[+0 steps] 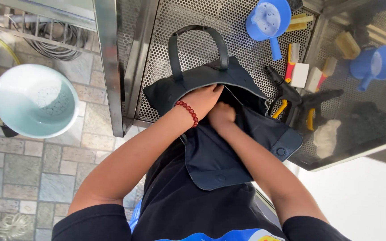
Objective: Cleaning the interior and exterior of a leather bag using a brush, cloth, and cleaning solution.
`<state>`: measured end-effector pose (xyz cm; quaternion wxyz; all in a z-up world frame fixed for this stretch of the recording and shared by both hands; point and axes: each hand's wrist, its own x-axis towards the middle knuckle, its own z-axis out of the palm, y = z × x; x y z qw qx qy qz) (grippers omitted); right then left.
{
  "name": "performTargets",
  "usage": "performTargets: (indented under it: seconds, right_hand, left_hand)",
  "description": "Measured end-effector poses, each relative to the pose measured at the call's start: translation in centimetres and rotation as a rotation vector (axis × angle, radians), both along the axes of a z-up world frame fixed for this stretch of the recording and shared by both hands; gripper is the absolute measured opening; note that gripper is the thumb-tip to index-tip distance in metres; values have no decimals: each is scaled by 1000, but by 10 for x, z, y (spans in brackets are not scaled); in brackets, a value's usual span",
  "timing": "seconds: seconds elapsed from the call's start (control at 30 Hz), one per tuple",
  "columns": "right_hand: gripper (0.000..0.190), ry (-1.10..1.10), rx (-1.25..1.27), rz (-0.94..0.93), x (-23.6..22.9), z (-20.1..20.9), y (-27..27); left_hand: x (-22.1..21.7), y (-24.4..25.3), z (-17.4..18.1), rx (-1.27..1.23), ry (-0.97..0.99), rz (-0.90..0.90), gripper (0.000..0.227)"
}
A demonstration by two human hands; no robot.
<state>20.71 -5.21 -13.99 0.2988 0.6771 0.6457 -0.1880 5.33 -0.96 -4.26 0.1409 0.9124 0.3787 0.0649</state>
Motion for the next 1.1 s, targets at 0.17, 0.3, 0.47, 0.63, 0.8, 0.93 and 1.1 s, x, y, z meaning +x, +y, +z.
performTargets:
  seconds: [0.17, 0.3, 0.47, 0.63, 0.8, 0.93, 1.1]
  right_hand:
    - [40, 719, 163, 14, -18, -12, -24]
    - [29, 26, 82, 10, -2, 18, 4]
    - [31, 88, 91, -125, -19, 24, 14]
    - [41, 469, -144, -251, -64, 35, 1]
    - [41, 1231, 13, -192, -64, 4, -15]
    - [40, 961, -585, -602, -37, 152, -15]
    - [29, 147, -258, 178, -3, 176, -25]
  left_hand:
    - [-11, -1, -3, 56, -97, 0, 52]
    - [-20, -1, -6, -30, -222, -3, 55]
    - [-23, -2, 6, -113, -153, -24, 56]
    - [-37, 2, 13, -210, -167, -28, 59]
    - [-46, 2, 13, -94, -150, -71, 70]
    - [-47, 4, 29, -215, -203, -102, 76]
    - [-48, 9, 37, -338, -73, -88, 78]
